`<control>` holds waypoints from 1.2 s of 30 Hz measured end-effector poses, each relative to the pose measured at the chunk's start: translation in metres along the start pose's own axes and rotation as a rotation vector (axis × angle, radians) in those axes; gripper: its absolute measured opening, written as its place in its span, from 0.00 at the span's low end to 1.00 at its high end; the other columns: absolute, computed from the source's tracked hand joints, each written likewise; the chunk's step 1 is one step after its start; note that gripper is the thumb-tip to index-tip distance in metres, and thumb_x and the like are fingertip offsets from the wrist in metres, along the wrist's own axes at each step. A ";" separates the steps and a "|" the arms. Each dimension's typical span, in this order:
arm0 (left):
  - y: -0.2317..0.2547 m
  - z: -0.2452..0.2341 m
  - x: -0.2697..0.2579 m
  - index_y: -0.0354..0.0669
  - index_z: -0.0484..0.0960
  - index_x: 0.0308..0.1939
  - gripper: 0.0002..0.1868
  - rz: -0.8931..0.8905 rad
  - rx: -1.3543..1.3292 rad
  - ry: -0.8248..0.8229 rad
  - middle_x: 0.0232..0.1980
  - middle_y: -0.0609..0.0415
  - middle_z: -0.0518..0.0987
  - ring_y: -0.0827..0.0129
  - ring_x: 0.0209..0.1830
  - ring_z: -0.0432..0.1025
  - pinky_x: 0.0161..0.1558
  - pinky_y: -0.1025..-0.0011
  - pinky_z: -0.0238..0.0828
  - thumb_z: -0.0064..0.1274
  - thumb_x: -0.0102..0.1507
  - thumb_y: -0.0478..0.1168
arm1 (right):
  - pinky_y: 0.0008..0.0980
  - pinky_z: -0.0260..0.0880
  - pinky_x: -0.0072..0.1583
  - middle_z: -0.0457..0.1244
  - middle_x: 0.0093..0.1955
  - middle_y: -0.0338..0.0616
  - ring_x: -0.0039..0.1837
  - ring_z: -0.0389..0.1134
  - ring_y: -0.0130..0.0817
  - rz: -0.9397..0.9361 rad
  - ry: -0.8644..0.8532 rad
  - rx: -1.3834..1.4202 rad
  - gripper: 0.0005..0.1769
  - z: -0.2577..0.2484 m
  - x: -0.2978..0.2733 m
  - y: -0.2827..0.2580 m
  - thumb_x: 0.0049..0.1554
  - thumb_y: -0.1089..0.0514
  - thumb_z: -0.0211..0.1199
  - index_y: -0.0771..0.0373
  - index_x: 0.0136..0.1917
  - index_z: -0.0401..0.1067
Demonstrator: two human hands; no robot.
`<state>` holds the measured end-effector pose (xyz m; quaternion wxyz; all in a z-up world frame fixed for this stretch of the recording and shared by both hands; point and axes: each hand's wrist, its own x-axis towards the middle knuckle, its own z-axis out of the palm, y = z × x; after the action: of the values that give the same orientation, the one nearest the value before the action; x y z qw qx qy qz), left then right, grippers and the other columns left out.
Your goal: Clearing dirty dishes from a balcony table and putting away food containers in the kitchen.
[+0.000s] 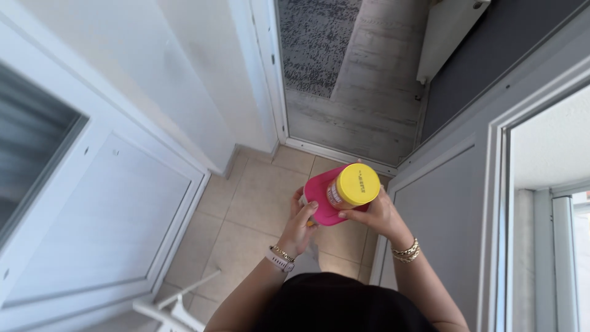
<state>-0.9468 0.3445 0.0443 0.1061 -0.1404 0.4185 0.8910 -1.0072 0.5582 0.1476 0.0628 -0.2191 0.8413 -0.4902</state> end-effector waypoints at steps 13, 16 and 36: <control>0.133 0.083 0.301 0.59 0.48 0.75 0.45 -0.209 0.192 -0.211 0.69 0.58 0.65 0.67 0.68 0.60 0.61 0.50 0.59 0.56 0.59 0.53 | 0.46 0.57 0.75 0.61 0.73 0.58 0.83 0.51 0.53 -0.147 0.309 -0.230 0.31 -0.109 0.234 0.055 0.40 0.51 0.81 0.61 0.56 0.78; 0.149 0.098 0.374 0.61 0.48 0.75 0.46 -0.249 0.202 -0.215 0.69 0.59 0.64 0.68 0.69 0.60 0.62 0.51 0.60 0.57 0.58 0.53 | 0.47 0.57 0.74 0.62 0.70 0.57 0.82 0.52 0.54 -0.093 0.320 -0.200 0.31 -0.135 0.294 0.077 0.39 0.51 0.80 0.63 0.55 0.77; 0.325 0.152 0.830 0.60 0.51 0.73 0.39 -0.130 0.205 -0.092 0.69 0.55 0.66 0.63 0.66 0.64 0.59 0.55 0.67 0.51 0.63 0.58 | 0.50 0.55 0.73 0.59 0.73 0.57 0.78 0.54 0.56 -0.118 0.190 -0.182 0.41 -0.275 0.785 0.228 0.41 0.47 0.80 0.65 0.64 0.71</control>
<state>-1.8499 0.3175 0.0883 0.1967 -0.1148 0.4920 0.8403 -1.8689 0.5363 0.1794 -0.0664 -0.2255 0.8700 -0.4333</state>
